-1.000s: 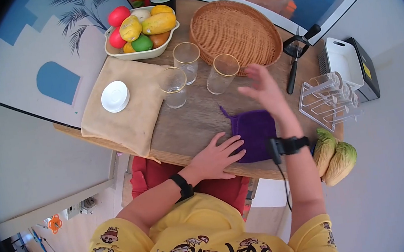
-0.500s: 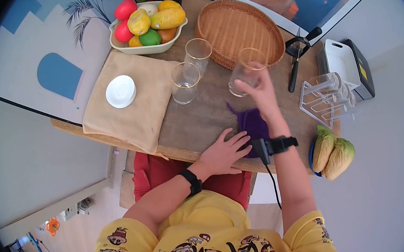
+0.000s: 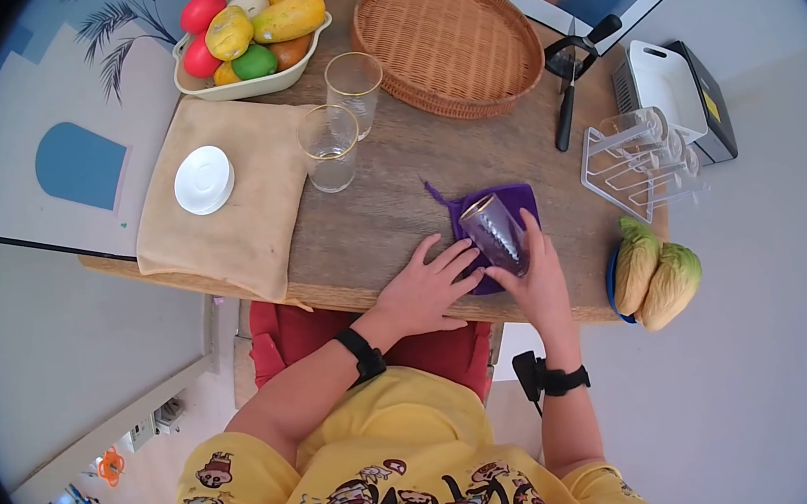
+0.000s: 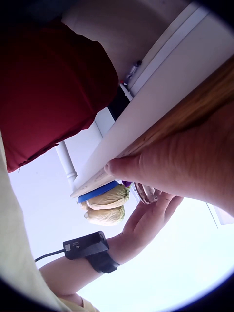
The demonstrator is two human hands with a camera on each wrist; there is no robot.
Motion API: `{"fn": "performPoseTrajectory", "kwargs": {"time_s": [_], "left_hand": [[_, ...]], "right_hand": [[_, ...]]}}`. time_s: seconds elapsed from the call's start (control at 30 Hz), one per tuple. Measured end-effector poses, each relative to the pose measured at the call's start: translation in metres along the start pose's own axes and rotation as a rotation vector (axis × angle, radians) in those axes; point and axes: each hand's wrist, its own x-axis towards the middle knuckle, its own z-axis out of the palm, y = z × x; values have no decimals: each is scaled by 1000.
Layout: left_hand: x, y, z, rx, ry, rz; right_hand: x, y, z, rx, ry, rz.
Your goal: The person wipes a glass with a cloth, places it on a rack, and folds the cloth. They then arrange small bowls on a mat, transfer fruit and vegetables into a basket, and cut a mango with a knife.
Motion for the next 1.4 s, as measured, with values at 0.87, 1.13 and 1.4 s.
{"fn": "performPoseTrajectory", "kwargs": {"time_s": [0.87, 1.13, 1.4], "left_hand": [[3, 1, -2, 34, 10, 3], [2, 3, -3, 18, 2, -4], [2, 2, -1, 11, -16, -17]], "right_hand": [[-13, 8, 22, 87, 106, -29], [14, 39, 10, -163, 259, 6], [-11, 10, 0, -164, 212, -95]]}}
